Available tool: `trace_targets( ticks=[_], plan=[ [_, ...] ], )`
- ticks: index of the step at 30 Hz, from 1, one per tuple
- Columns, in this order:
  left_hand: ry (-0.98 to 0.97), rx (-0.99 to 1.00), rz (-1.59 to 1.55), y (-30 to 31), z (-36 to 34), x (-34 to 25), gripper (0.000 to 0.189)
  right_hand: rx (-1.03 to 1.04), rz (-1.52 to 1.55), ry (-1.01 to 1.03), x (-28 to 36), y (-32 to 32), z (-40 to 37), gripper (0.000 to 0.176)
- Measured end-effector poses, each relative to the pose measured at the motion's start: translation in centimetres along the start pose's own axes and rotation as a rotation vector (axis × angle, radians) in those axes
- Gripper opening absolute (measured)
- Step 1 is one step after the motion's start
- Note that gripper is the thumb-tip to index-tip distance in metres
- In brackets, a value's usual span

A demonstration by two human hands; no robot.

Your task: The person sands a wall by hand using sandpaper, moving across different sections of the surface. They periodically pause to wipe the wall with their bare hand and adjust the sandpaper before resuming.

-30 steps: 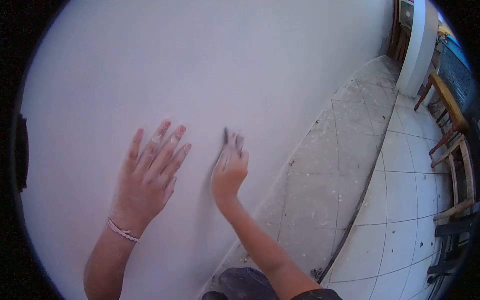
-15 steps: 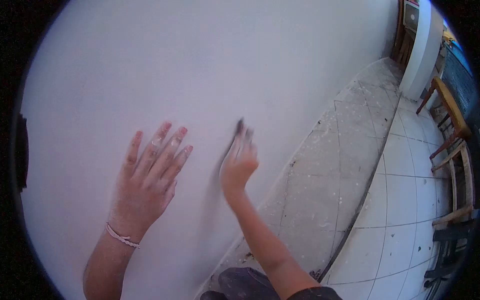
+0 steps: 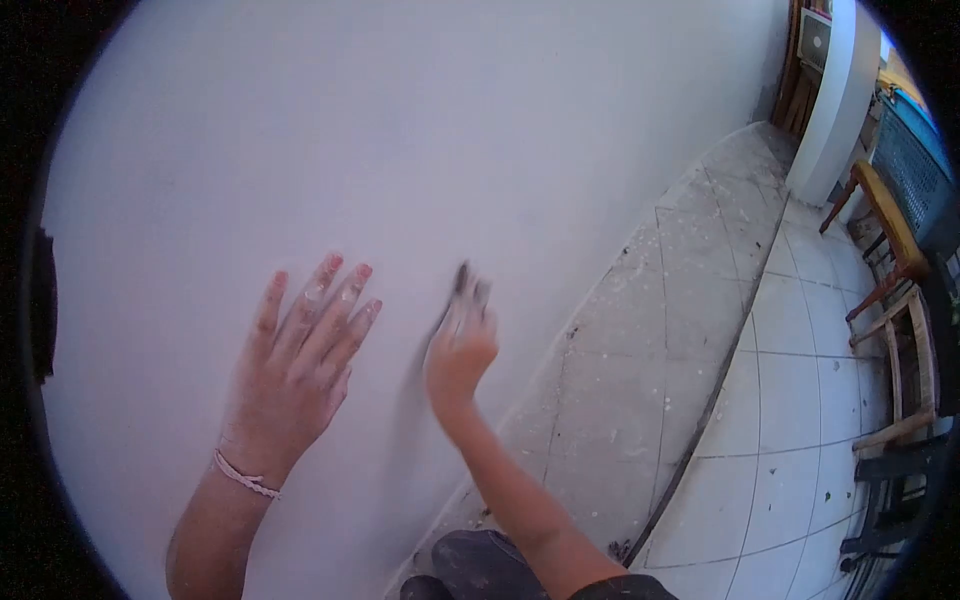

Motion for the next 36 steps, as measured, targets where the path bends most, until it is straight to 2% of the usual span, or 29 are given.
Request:
trace_targets(
  ticks=[1,4,7,11,12,14,16,19,21,23,25,28,31,34,36],
  plan=[
    [0.005,-0.012,0.007,-0.1,0.0,0.1,0.053,-0.035,0.05,0.121,1.0,0.7,-0.9,0.034],
    [0.001,-0.008,0.006,-0.5,-0.3,-0.5,0.052,-0.024,-0.013,-0.009,-0.8,-0.8,0.9,0.035],
    [0.004,-0.007,0.001,-0.5,-0.2,-0.3,0.05,0.165,-0.131,-0.373,-1.4,-2.4,5.7,0.036],
    [-0.008,-0.007,0.012,-0.3,-0.1,-0.3,0.051,-0.028,0.055,0.059,2.3,0.2,-0.1,0.036],
    [-0.008,-0.005,0.024,-0.5,-0.3,-0.3,0.052,0.008,0.055,0.001,1.5,-0.3,0.2,0.036],
    [-0.028,0.012,0.046,-0.6,-0.5,-0.6,0.054,0.08,0.046,-0.136,-1.0,-1.5,2.5,0.037],
    [-0.041,0.02,0.037,-0.9,-0.8,-0.5,0.057,0.251,0.154,-0.562,-3.4,-2.5,7.4,0.035],
    [-0.025,0.027,0.027,-0.7,-0.6,-0.4,0.061,0.178,0.887,-0.891,-5.8,-1.2,6.3,0.036],
    [-0.022,0.031,0.049,-0.5,-0.4,-0.3,0.065,0.129,0.91,-0.982,-6.0,4.3,2.8,0.033],
    [-0.015,0.016,0.076,-0.7,0.0,-0.7,0.069,-0.059,1.026,-1.247,-8.1,9.1,-1.7,0.03],
    [0.006,-0.021,0.085,-0.8,1.2,-1.7,0.072,-0.23,0.937,-1.555,-12.2,14.0,-8.3,0.028],
    [-0.057,-0.045,0.1,-3.4,4.3,-3.9,0.077,-0.217,0.91,-1.733,-13.7,16.7,-14.6,0.03],
    [-0.074,-0.091,0.101,-7.9,7.5,-7.6,0.076,-0.098,1.014,-1.742,-7.7,16.2,-11.6,0.035],
    [-0.102,-0.075,0.104,-10.0,8.6,-10.0,0.073,0.078,1.047,-1.466,-3.4,17.4,-6.8,0.038],
    [-0.104,-0.081,0.106,-10.4,8.8,-10.7,0.071,0.133,1.015,-1.393,-3.0,18.5,-3.7,0.038]
  ],
)
Point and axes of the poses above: each hand's wrist, its own z-axis towards the middle knuckle, its own y-axis out of the back of the hand, x = y × z, the point moved 6 cm from there along z, towards the middle knuckle, and after that the axes turned 8 degrees about -x, right-handed, at the moved point
